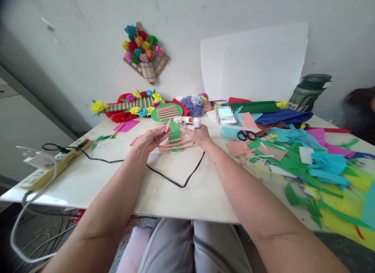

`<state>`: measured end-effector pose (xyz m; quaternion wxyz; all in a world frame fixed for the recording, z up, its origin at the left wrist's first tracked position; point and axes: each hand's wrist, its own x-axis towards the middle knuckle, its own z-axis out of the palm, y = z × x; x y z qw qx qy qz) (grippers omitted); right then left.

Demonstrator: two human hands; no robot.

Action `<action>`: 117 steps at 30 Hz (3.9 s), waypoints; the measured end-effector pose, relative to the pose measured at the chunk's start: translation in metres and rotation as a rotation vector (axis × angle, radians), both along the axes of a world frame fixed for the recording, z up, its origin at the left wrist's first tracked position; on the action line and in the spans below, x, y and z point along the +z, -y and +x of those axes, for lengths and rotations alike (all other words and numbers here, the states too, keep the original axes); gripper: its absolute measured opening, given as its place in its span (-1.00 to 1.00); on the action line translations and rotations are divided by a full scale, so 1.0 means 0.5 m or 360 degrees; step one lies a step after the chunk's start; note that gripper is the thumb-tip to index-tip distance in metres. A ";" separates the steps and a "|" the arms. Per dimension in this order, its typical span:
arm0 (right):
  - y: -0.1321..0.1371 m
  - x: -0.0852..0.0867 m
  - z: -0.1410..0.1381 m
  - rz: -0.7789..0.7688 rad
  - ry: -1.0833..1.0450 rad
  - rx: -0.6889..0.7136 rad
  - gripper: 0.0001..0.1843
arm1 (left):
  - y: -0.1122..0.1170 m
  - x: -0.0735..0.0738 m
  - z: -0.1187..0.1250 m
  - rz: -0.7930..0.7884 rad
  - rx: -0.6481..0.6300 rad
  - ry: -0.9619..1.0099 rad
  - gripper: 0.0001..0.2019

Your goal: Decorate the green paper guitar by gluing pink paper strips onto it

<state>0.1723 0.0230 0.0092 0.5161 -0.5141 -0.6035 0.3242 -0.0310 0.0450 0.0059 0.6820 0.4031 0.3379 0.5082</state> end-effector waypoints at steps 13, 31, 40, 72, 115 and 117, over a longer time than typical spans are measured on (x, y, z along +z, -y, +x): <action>0.004 0.003 -0.001 -0.0001 -0.0073 0.0014 -0.64 | -0.001 0.001 -0.002 0.0018 0.0001 -0.0025 -0.81; 0.007 -0.002 -0.013 0.0039 -0.0014 0.0197 -0.75 | -0.005 0.000 -0.004 0.0024 0.0079 0.0018 -0.84; 0.005 -0.013 -0.014 0.0087 0.0072 0.0279 -0.75 | -0.005 0.001 -0.004 -0.0023 0.0158 0.0043 -0.84; 0.010 -0.007 -0.017 0.0083 0.0149 0.0298 -0.75 | -0.004 0.003 -0.002 -0.0040 0.0256 0.0051 -0.82; -0.034 -0.033 0.013 -0.0181 -0.0711 -0.0260 -0.77 | -0.023 -0.010 -0.008 0.0894 0.0358 -0.1201 -0.73; -0.037 -0.030 0.014 -0.0198 -0.0725 -0.0229 -0.79 | -0.024 -0.010 -0.007 0.0989 0.0336 -0.1273 -0.74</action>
